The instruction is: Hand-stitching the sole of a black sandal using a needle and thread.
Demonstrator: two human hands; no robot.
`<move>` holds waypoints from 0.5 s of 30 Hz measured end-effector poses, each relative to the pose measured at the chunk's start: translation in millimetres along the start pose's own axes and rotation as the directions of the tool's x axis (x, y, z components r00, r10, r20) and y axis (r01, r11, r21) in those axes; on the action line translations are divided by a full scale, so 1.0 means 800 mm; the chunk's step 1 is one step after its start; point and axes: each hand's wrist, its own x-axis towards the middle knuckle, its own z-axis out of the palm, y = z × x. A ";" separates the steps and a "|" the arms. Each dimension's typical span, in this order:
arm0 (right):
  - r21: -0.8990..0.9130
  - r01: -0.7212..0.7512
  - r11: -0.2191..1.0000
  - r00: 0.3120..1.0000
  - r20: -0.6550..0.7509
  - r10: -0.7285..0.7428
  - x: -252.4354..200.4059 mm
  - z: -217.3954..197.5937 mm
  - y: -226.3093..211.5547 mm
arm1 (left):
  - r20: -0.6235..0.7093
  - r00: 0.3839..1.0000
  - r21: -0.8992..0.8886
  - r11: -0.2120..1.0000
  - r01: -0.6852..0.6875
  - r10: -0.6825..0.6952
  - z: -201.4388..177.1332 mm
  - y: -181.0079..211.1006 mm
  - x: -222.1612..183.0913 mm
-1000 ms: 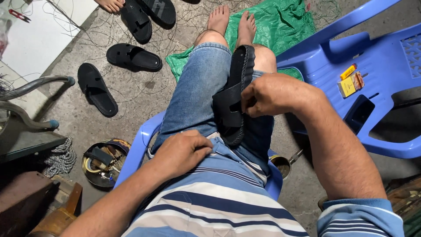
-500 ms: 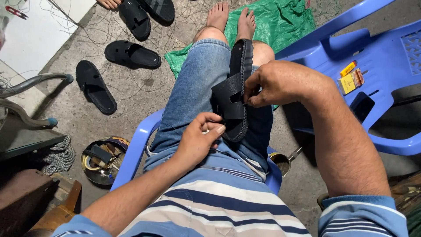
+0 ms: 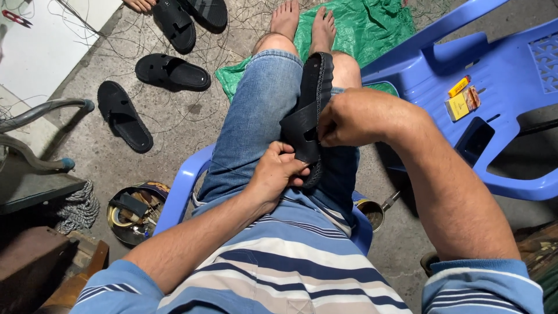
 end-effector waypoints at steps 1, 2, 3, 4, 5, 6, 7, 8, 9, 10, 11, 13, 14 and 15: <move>0.005 -0.006 1.000 1.000 0.012 0.006 -0.005 -0.003 -0.003 | 0.027 1.000 -0.012 1.000 -0.016 0.016 -0.003 -0.002 0.002; 0.011 -0.012 1.000 1.000 0.024 0.011 -0.011 -0.006 -0.006 | 0.053 0.998 -0.025 0.999 -0.031 0.032 -0.005 -0.004 0.004; 0.011 -0.012 1.000 1.000 0.025 0.012 -0.011 0.003 0.000 | 0.054 0.998 -0.025 0.999 -0.030 0.032 -0.008 0.000 0.001; -0.021 0.049 0.999 0.998 -0.040 -0.050 -0.011 0.013 0.007 | 0.067 0.997 0.018 0.999 -0.044 0.043 -0.011 0.004 -0.001; -0.057 0.106 0.993 0.988 -0.104 -0.112 -0.012 0.023 0.014 | 0.082 0.995 0.061 0.996 -0.059 0.054 -0.014 0.008 -0.003; -0.056 0.104 0.993 0.988 -0.105 -0.110 -0.023 0.024 0.013 | 0.084 0.995 0.062 0.996 -0.058 0.053 -0.017 0.007 -0.002; -0.095 0.113 0.989 0.983 -0.131 -0.125 -0.035 0.023 0.011 | 0.077 0.996 0.158 0.985 -0.063 0.051 -0.021 0.007 -0.002; -0.134 0.121 0.984 0.977 -0.157 -0.142 -0.047 0.023 0.010 | 0.070 0.996 0.252 0.965 -0.066 0.050 -0.025 0.007 -0.001; -0.135 0.122 0.983 0.977 -0.160 -0.143 -0.055 0.017 0.015 | 0.069 0.996 0.254 0.965 -0.069 0.053 -0.025 0.022 -0.013; -0.134 0.014 0.991 0.993 -0.116 -0.029 -0.064 0.011 0.021 | 0.017 0.993 0.534 0.839 -0.105 0.113 -0.025 0.037 -0.024; -0.134 -0.101 0.986 0.993 -0.072 0.092 -0.073 0.007 0.028 | -0.010 0.983 0.767 0.633 -0.108 0.181 -0.025 0.051 -0.034; -0.128 -0.054 0.990 0.985 -0.169 0.032 -0.081 0.013 0.046 | 0.033 0.956 0.803 0.562 -0.199 0.292 -0.024 0.064 -0.047; -0.131 -0.003 0.991 0.964 -0.262 -0.032 -0.086 0.017 0.055 | 0.077 0.914 0.831 0.481 -0.279 0.397 -0.024 0.071 -0.054; -0.128 -0.006 0.992 0.964 -0.265 -0.029 -0.083 0.023 0.056 | 0.081 0.914 0.832 0.479 -0.282 0.397 -0.018 0.074 -0.055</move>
